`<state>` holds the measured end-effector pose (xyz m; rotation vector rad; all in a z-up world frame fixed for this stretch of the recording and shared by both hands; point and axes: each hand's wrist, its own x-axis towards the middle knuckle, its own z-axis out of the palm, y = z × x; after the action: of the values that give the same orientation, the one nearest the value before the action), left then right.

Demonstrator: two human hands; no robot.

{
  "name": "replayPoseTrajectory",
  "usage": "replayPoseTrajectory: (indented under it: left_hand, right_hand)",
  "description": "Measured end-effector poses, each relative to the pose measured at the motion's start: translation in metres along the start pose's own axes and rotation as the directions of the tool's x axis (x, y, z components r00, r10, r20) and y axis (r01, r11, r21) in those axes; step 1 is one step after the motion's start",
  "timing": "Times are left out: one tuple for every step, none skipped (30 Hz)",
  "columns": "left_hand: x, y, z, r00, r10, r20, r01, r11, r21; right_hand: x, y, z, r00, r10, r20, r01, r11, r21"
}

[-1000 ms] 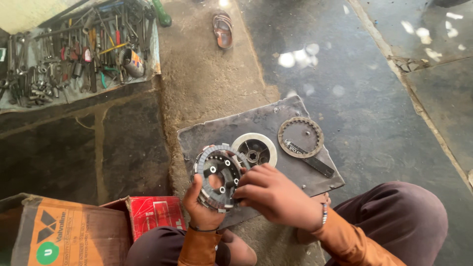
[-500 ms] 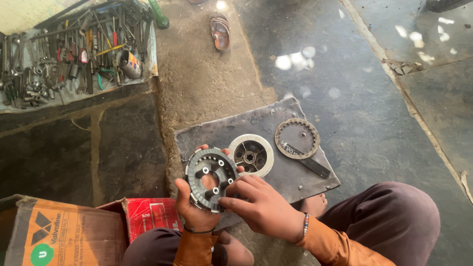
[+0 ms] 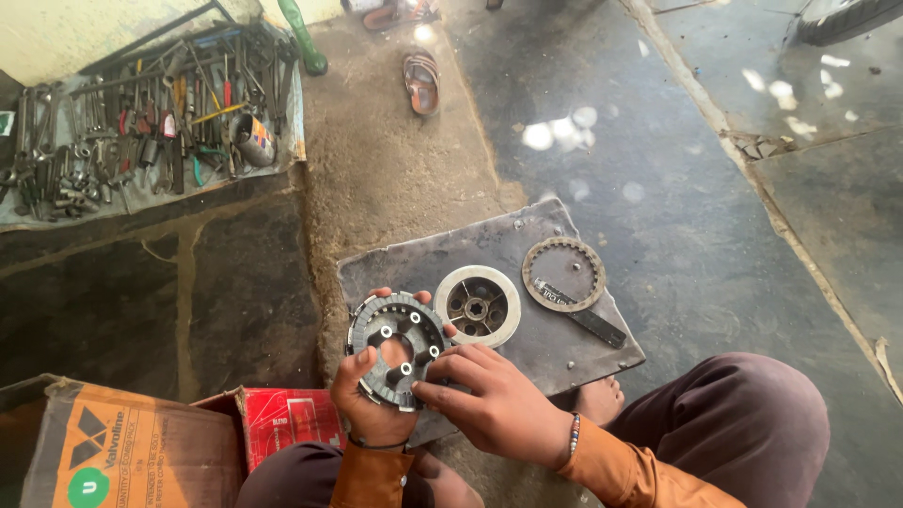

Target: The person assembles a motorcycle clutch by placing friction plates and metal plates into the clutch hub, then inserting the pressure plate by hand.

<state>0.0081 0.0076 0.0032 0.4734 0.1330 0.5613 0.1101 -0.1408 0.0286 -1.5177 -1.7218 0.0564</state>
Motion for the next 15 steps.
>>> replayPoseTrajectory:
  left_hand:
    - [0.0, 0.0, 0.001, 1.0, 0.0, -0.007, 0.0, 1.0, 0.0]
    - [0.0, 0.001, 0.001, 1.0, 0.0, -0.013, 0.0, 1.0, 0.001]
    - [0.0, 0.002, 0.001, 1.0, 0.002, -0.02, -0.002, 1.0, -0.004]
    - [0.001, 0.002, 0.001, 1.0, 0.004, -0.028, -0.004, 1.0, -0.008]
    - [0.0, 0.003, 0.0, 0.999, 0.004, -0.037, -0.004, 1.0, -0.01]
    - [-0.002, 0.004, 0.0, 1.0, 0.008, -0.03, -0.008, 1.0, -0.009]
    - [-0.002, 0.006, 0.0, 1.0, 0.015, -0.019, -0.015, 1.0, -0.006]
    - [-0.002, 0.009, 0.001, 1.0, 0.022, -0.008, -0.022, 1.0, -0.004]
    - [-0.002, 0.011, 0.003, 0.999, 0.034, -0.016, -0.034, 0.999, -0.001]
    - [-0.002, 0.013, 0.005, 0.999, 0.047, -0.025, -0.047, 0.999, 0.001]
    - [-0.002, 0.013, 0.008, 0.998, 0.059, -0.038, -0.059, 0.998, 0.0]
    - [0.002, 0.014, 0.01, 0.998, 0.07, -0.004, -0.07, 0.997, -0.025]
    - [0.0, 0.015, 0.012, 0.997, 0.077, 0.011, -0.077, 0.996, -0.051]
    - [0.0, 0.015, 0.012, 0.996, 0.086, 0.026, -0.083, 0.993, -0.078]
    - [-0.008, 0.015, 0.009, 0.999, 0.045, -0.014, -0.046, 0.992, -0.115]
  right_hand:
    - [0.001, -0.001, 0.0, 1.0, 0.003, -0.005, -0.003, 1.0, 0.009]
    - [0.001, -0.001, -0.001, 1.0, 0.006, -0.01, -0.005, 1.0, 0.017]
    - [0.001, -0.002, -0.002, 1.0, -0.006, -0.021, 0.007, 1.0, 0.029]
    - [0.002, 0.0, -0.005, 0.999, -0.018, -0.031, 0.019, 0.999, 0.041]
    - [0.002, 0.002, -0.006, 0.999, -0.027, -0.043, 0.03, 0.998, 0.056]
    - [0.001, 0.006, -0.01, 0.998, -0.005, -0.063, 0.007, 0.999, 0.044]
    - [0.0, 0.013, -0.018, 0.996, 0.013, -0.085, -0.01, 1.0, 0.03]
    - [-0.001, 0.021, -0.028, 0.994, 0.03, -0.107, -0.028, 0.999, 0.016]
    - [-0.003, 0.031, -0.04, 0.989, 0.098, -0.107, -0.105, 0.993, -0.058]
    - [-0.004, 0.042, -0.053, 0.98, 0.166, -0.112, -0.18, 0.975, -0.131]
    - [-0.005, 0.052, -0.062, 0.962, 0.223, -0.154, -0.249, 0.953, -0.171]
    - [-0.004, 0.062, -0.071, 0.94, 0.278, -0.199, -0.317, 0.925, -0.207]
    - [-0.009, 0.068, -0.079, 0.938, 0.267, -0.22, -0.324, 0.901, -0.289]
    - [-0.012, 0.076, -0.086, 0.937, 0.253, -0.239, -0.329, 0.87, -0.368]
    - [-0.02, 0.08, -0.088, 0.891, 0.349, -0.291, -0.435, 0.838, -0.328]
